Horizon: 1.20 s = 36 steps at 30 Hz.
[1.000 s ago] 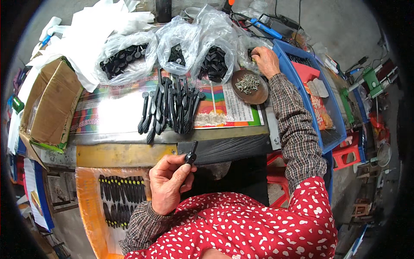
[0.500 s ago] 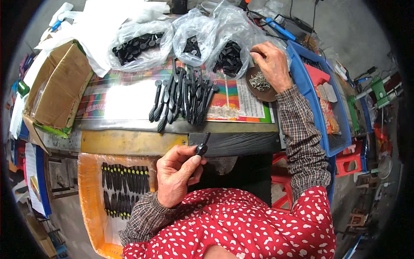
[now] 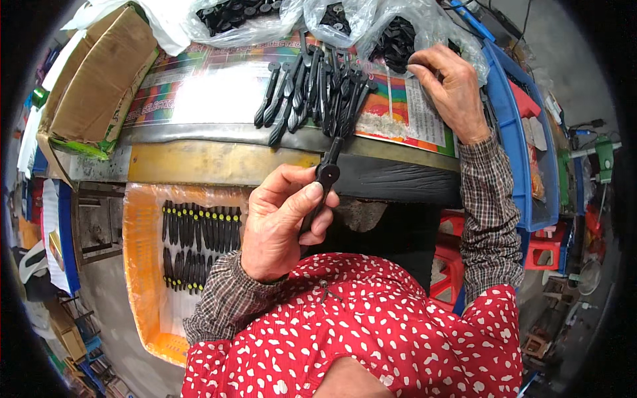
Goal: The person assembles small black plastic mechanical components by hand, inserting metal pins into the plastic pieces and joining multiple pieces together at a manufacturing workstation.
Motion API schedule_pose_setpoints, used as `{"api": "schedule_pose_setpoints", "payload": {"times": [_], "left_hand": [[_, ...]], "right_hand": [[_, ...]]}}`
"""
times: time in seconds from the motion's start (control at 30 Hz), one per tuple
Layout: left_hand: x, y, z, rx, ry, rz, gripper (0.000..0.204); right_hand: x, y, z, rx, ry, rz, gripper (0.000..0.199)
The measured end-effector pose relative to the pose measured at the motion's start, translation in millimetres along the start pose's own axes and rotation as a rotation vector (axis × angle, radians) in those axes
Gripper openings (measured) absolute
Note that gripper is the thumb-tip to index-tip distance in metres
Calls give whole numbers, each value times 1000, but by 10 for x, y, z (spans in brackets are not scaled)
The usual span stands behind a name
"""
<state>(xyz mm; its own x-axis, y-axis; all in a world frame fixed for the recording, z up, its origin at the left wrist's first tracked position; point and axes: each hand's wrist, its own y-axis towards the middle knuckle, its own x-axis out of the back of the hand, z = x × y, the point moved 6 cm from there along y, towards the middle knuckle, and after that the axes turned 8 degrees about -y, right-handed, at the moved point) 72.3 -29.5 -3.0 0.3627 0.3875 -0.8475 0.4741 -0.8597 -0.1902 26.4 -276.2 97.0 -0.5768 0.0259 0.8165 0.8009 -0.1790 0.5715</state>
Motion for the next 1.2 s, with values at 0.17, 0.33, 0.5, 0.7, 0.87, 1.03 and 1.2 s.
{"api": "schedule_pose_setpoints", "payload": {"times": [0.17, 0.33, 0.5, 0.7, 0.87, 1.03, 1.2], "left_hand": [[-30, -1, 19, 9, -19, 20, 11], [-1, -20, -8, -90, 103, -43, 14], [-42, -13, 3, -151, 164, -9, 15], [-84, -5, 49, -156, 214, 6, 13], [-95, 25, 84, -137, 245, -12, 13], [-102, 41, 60, -140, 266, -24, 13], [-81, 61, 48, -125, 240, -35, 14]], "right_hand": [[41, -120, -19, -33, -18, 43, 14], [163, -259, -225, -131, -11, 9, 14], [352, -515, -538, -283, -40, -7, 17], [348, -635, -857, -348, -92, 8, 20], [302, -368, -1271, -336, -253, -25, 19], [75, -30, -1724, -324, -403, 42, 18], [-269, 111, -2018, -412, -480, 378, 23]]}}
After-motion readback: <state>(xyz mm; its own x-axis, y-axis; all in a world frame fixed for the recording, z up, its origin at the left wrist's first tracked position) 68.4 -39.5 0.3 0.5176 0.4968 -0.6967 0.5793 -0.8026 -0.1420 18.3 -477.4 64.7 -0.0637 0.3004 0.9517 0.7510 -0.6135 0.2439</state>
